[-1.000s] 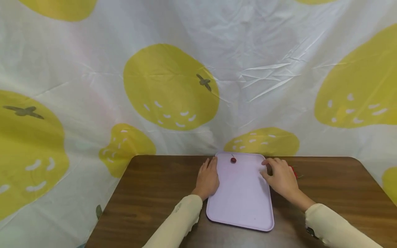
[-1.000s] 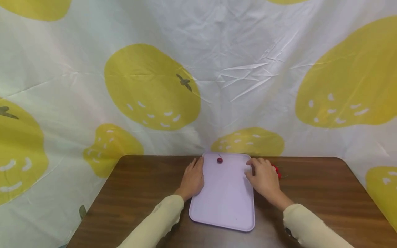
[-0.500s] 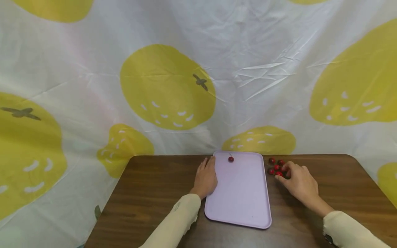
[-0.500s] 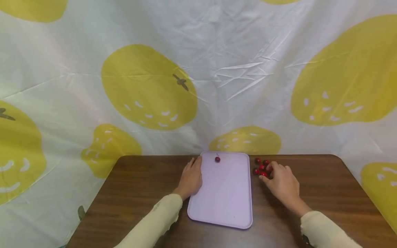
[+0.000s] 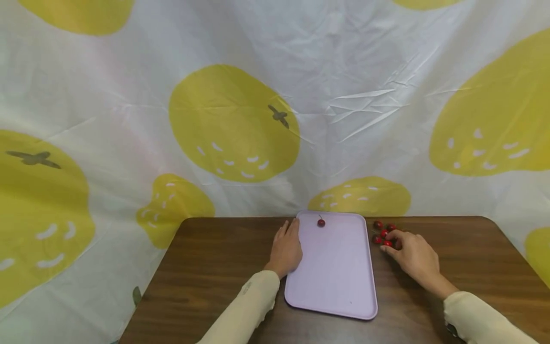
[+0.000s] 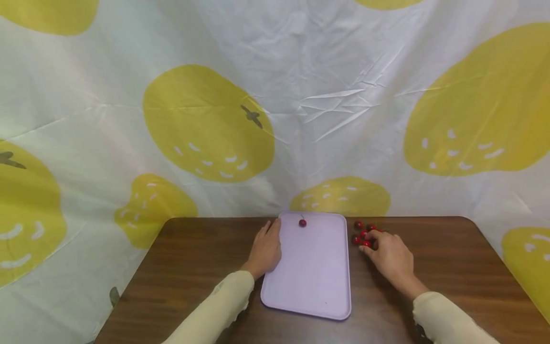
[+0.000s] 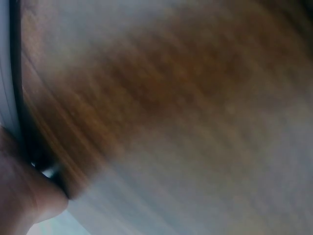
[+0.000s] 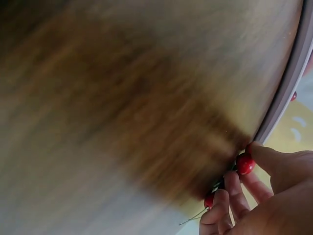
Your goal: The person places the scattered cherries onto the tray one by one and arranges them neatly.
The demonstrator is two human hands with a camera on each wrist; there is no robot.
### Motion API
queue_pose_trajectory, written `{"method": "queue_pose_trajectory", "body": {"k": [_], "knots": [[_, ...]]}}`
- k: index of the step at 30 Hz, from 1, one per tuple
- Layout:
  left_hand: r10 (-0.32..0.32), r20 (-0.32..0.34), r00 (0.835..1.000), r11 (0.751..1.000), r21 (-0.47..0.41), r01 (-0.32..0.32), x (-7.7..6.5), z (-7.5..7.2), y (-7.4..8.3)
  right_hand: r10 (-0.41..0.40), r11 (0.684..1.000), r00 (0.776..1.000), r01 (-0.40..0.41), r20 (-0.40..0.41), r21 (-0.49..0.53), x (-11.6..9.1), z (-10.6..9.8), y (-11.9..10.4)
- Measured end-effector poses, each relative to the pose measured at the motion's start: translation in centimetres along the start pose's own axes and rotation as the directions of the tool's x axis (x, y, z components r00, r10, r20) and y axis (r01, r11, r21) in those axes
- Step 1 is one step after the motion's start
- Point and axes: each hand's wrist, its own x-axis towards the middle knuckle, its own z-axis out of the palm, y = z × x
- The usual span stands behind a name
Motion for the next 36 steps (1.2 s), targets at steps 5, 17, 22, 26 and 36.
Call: {"method": "queue_pose_trajectory", "body": {"k": [5, 17, 22, 26, 36], "knots": [[0.005, 0.001, 1.0, 0.999, 0.041, -0.005, 0.2, 0.8, -0.4, 0.006, 1.0, 1.0, -0.006, 0.0, 0.011, -0.1, 0.2, -0.4], [0.014, -0.038, 0.999, 0.999, 0.041, -0.012, -0.2, 0.0, -0.3, -0.112, 0.993, 0.989, 0.115, -0.094, 0.025, 0.1, 0.0, -1.8], [-0.002, -0.014, 1.0, 1.0, 0.023, 0.002, -0.2, 0.0, -0.4, -0.188, 0.98, 0.973, 0.195, -0.132, 0.039, 0.6, 0.4, -2.8], [0.009, -0.024, 1.0, 1.0, 0.002, -0.009, -0.2, -0.1, -0.3, -0.202, 0.976, 0.971, 0.211, -0.131, 0.058, 0.9, 0.9, -3.8], [0.014, -0.049, 0.999, 1.0, 0.016, -0.013, 0.0, 0.1, -0.1, -0.185, 0.979, 0.98, 0.19, -0.074, 0.079, 2.8, 2.9, -6.0]]}}
